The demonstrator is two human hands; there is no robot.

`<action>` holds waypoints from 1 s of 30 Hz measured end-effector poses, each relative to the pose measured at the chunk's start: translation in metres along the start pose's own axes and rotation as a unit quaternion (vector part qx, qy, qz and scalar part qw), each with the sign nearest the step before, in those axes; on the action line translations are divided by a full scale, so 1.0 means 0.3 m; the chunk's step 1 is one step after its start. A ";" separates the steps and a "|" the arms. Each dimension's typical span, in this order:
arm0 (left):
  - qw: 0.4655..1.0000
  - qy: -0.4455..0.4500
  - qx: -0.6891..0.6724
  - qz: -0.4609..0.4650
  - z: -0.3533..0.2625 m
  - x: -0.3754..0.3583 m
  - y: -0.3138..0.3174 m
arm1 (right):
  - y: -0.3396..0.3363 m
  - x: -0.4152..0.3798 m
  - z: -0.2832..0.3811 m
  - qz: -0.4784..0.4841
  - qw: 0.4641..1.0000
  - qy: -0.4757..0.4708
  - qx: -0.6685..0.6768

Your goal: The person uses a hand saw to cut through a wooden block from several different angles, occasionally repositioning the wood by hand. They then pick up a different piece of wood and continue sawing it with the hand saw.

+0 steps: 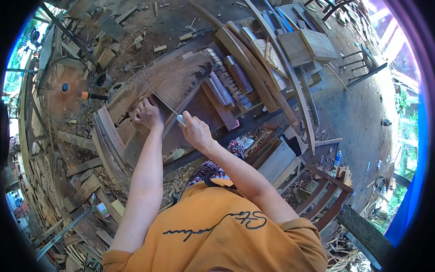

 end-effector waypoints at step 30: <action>0.996 -0.072 0.046 -0.038 -0.015 -0.005 0.050 | -0.221 -0.197 0.059 0.062 0.997 0.016 -0.033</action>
Point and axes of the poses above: each hand's wrist, its own x-axis towards the middle knuckle, its own y-axis out of the palm, z = x × y, the point moved 3 cm from there along x, towards the middle knuckle, and after that the axes turned 2 degrees about x, right-handed, at the moved point
